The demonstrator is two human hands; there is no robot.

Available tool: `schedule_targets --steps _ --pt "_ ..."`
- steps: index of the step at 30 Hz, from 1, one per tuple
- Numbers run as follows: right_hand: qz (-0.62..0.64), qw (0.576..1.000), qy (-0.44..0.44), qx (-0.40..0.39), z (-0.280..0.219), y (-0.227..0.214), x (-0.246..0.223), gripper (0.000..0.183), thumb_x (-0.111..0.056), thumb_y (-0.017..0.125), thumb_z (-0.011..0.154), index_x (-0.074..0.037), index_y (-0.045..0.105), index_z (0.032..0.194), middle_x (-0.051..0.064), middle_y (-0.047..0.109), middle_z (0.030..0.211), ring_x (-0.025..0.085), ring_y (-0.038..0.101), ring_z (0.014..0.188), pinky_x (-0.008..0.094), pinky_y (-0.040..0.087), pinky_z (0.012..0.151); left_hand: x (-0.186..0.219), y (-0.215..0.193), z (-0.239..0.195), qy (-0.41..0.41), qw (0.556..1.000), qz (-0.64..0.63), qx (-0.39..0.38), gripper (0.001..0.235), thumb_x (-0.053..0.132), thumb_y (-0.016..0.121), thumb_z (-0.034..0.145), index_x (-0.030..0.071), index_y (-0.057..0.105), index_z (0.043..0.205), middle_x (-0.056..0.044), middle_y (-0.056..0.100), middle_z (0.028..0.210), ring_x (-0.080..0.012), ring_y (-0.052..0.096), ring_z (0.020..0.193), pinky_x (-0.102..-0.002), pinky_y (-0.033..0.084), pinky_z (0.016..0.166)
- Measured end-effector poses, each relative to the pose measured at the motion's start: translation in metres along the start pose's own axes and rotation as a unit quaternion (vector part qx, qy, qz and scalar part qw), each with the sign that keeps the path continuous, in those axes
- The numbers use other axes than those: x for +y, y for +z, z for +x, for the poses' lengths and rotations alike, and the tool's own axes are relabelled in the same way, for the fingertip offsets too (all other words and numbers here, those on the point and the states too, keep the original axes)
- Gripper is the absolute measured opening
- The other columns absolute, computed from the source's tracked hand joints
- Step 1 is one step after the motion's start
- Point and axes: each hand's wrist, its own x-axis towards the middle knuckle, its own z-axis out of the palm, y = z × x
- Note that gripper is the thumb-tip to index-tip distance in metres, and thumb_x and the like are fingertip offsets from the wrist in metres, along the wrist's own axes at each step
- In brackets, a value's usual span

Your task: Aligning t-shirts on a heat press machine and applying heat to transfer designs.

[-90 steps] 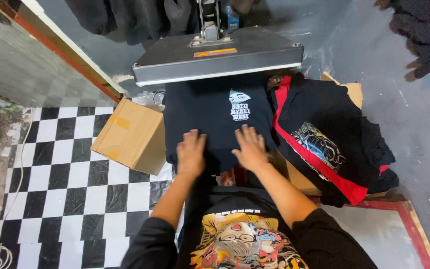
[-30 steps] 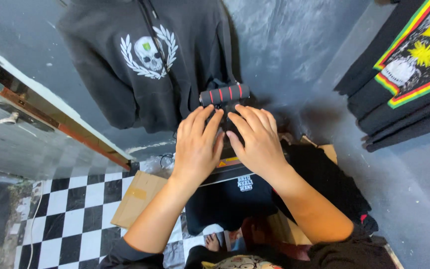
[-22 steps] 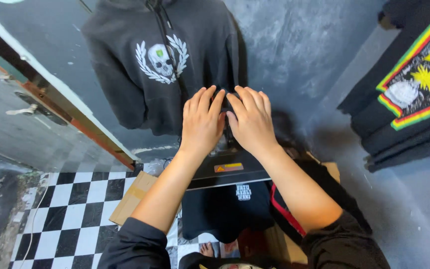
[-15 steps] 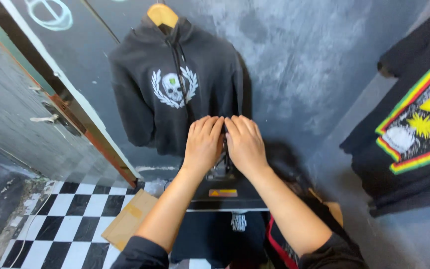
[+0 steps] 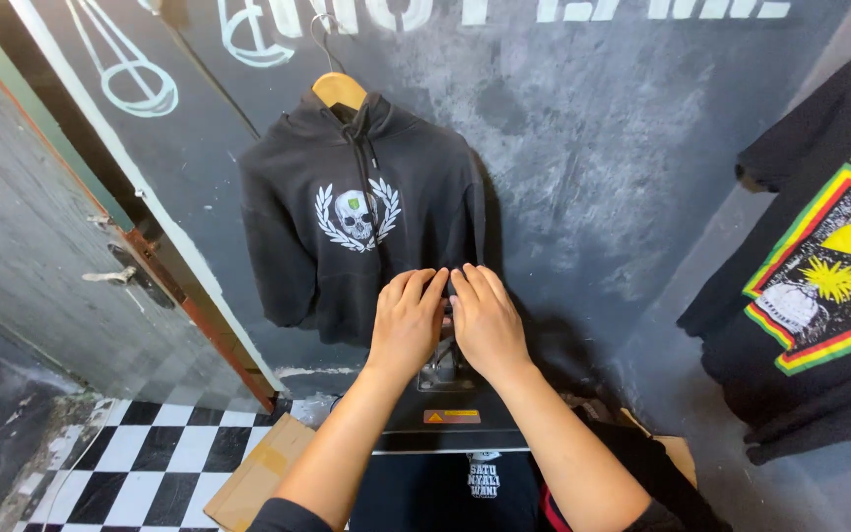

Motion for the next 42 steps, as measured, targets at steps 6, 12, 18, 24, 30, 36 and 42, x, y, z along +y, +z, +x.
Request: schedule_targets --steps 6,12,18,24,30,36,42 --pt "0.036 0.999 0.014 -0.008 0.004 -0.013 -0.007 0.033 -0.019 0.058 0.101 -0.001 0.067 0.127 0.016 0.067 0.123 0.034 0.059 0.125 0.042 0.048 0.107 -0.007 0.011 -0.001 0.003 1.0 -0.02 0.009 0.04 0.027 0.068 0.087 0.014 0.068 0.125 -0.004 0.065 0.11 -0.0245 0.059 0.113 -0.038 0.047 0.094" --pt "0.03 0.999 0.022 -0.006 0.005 -0.012 -0.013 0.032 -0.018 0.058 0.101 0.001 0.068 0.125 0.015 0.067 0.119 0.032 0.059 0.124 0.041 0.048 0.108 -0.007 0.009 -0.002 0.001 1.0 -0.017 0.006 0.038 0.027 0.069 0.087 0.014 0.067 0.122 -0.004 0.064 0.109 -0.0249 0.058 0.112 -0.038 0.046 0.094" --pt "0.035 0.999 0.023 0.014 -0.004 -0.008 -0.015 0.032 -0.017 0.059 0.102 0.001 0.067 0.127 0.017 0.065 0.121 0.034 0.057 0.126 0.042 0.046 0.11 0.0 -0.008 -0.003 -0.001 1.0 -0.02 -0.006 0.039 0.025 0.072 0.085 0.013 0.068 0.122 -0.005 0.064 0.108 -0.0245 0.058 0.111 -0.037 0.046 0.093" --pt "0.058 0.998 0.039 -0.003 -0.018 -0.035 -0.039 0.03 -0.017 0.056 0.104 0.002 0.068 0.124 0.018 0.066 0.12 0.035 0.058 0.125 0.043 0.047 0.109 0.005 -0.025 -0.023 0.018 0.999 -0.038 -0.011 0.039 0.024 0.069 0.088 0.012 0.066 0.125 -0.006 0.064 0.11 -0.0265 0.058 0.113 -0.038 0.046 0.095" --pt "0.039 0.998 0.006 -0.058 -0.077 -0.066 -0.057 0.027 -0.017 0.056 0.102 -0.004 0.071 0.12 0.012 0.068 0.114 0.031 0.062 0.119 0.04 0.051 0.101 0.028 -0.069 -0.072 0.036 0.995 -0.076 -0.057 0.027 0.021 0.062 0.098 0.008 0.07 0.12 -0.008 0.066 0.103 -0.0287 0.061 0.105 -0.039 0.048 0.09" --pt "0.038 0.977 -0.02 -0.208 -0.146 -0.089 -0.08 0.005 -0.015 0.066 0.091 -0.013 0.069 0.095 0.003 0.064 0.09 0.025 0.064 0.091 0.035 0.054 0.079 0.046 -0.077 -0.164 0.036 0.968 -0.114 -0.221 0.013 0.023 0.065 0.093 0.016 0.071 0.103 -0.001 0.063 0.081 -0.0229 0.062 0.079 -0.036 0.052 0.071" --pt "-0.016 0.941 -0.039 -0.337 -0.264 -0.021 -0.091 0.01 -0.016 0.068 0.085 -0.013 0.067 0.094 0.003 0.056 0.08 0.025 0.06 0.081 0.037 0.05 0.071 0.07 -0.038 -0.267 0.065 0.933 -0.064 -0.347 0.009 0.019 0.067 0.085 0.017 0.074 0.09 -0.001 0.062 0.079 -0.0219 0.061 0.074 -0.033 0.048 0.062"
